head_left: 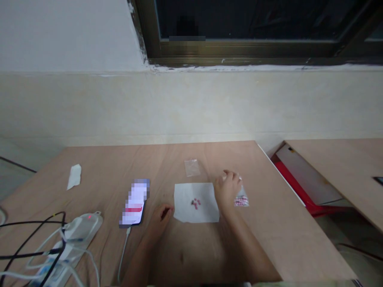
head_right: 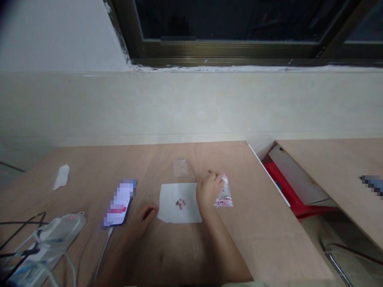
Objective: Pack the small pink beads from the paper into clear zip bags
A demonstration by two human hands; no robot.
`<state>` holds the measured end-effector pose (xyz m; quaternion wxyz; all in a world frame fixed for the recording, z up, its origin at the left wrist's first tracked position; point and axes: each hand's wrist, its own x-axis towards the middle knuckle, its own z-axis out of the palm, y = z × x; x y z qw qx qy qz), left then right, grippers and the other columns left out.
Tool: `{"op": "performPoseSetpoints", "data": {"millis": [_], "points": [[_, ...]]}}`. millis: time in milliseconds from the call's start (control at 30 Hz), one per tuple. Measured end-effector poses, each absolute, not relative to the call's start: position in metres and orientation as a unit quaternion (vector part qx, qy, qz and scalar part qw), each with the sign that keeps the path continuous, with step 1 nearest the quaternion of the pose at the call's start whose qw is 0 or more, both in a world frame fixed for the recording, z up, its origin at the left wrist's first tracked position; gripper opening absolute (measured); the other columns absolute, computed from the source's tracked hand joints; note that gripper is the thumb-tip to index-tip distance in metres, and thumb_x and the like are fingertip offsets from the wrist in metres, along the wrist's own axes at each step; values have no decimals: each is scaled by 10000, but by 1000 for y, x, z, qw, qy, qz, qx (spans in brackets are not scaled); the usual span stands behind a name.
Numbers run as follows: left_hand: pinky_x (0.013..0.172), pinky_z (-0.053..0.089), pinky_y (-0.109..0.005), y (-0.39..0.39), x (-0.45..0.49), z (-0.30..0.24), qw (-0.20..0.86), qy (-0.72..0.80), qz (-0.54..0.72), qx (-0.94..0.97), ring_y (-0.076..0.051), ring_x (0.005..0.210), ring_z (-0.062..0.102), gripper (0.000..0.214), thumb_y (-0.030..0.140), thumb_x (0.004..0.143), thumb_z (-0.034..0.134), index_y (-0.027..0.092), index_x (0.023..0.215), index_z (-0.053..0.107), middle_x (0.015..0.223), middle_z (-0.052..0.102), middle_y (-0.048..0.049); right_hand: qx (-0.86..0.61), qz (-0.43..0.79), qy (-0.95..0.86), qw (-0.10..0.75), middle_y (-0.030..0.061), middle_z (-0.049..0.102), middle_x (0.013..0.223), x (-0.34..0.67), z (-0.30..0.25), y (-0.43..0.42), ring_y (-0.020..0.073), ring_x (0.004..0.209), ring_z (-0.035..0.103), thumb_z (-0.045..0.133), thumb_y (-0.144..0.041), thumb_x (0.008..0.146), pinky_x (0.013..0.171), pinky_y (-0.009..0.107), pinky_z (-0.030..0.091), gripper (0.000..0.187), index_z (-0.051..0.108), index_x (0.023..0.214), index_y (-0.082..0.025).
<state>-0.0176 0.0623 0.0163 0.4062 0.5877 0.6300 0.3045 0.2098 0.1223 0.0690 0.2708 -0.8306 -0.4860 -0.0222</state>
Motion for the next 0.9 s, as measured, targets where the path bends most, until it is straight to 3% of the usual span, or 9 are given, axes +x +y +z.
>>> {"op": "performPoseSetpoints", "data": {"millis": [133,233,367,500,567,667,767,900], "points": [[727,442,-326,62,-15,22,404,633,302,588,-201,775,559,201,336,685,460,178,739,572,765,614,-33,-874,-29,-451,177,164,526,1007,242,59,82,299,900,417,494,-274,697,693,372,255,326,568,976,-121],[716,444,-326,62,-14,24,397,635,297,592,-200,758,563,208,340,682,458,174,732,571,754,614,-32,-855,-24,-490,170,122,588,940,252,46,71,270,871,435,437,-241,740,695,372,238,238,621,865,-156],[742,437,-325,57,-16,24,386,646,301,585,-205,790,568,205,337,673,467,172,726,577,775,621,-38,-824,-19,-513,237,105,635,865,257,44,68,245,823,459,406,-241,763,724,385,237,253,641,803,-157],[716,453,-311,51,-17,30,405,645,331,557,-198,786,577,214,323,673,473,169,785,571,804,625,-39,-787,16,-488,377,108,643,829,258,63,60,236,806,485,409,-297,763,772,395,262,281,643,797,-145],[716,457,-312,52,-13,41,407,638,345,556,-196,808,573,250,322,678,483,168,857,564,870,619,-50,-746,89,-466,468,108,633,841,254,75,55,225,808,499,431,-347,748,762,371,306,292,630,804,-140],[791,436,-318,57,3,66,403,594,357,597,-188,902,546,295,322,714,468,167,951,550,1031,574,-77,-631,308,-436,563,76,622,811,241,87,50,195,782,521,484,-392,715,714,320,363,270,604,777,-159],[804,435,-300,66,21,90,427,533,364,634,-176,955,532,338,319,731,477,188,1040,518,1118,538,-79,-504,510,-427,551,38,601,719,224,85,50,163,724,521,519,-384,698,685,287,370,228,575,655,-167],[727,463,-274,74,29,100,481,487,336,647,-161,808,585,212,307,721,504,178,850,612,871,641,-49,-454,597,-432,502,15,553,654,210,68,54,128,628,483,519,-365,698,615,260,358,218,550,628,-161]]}}
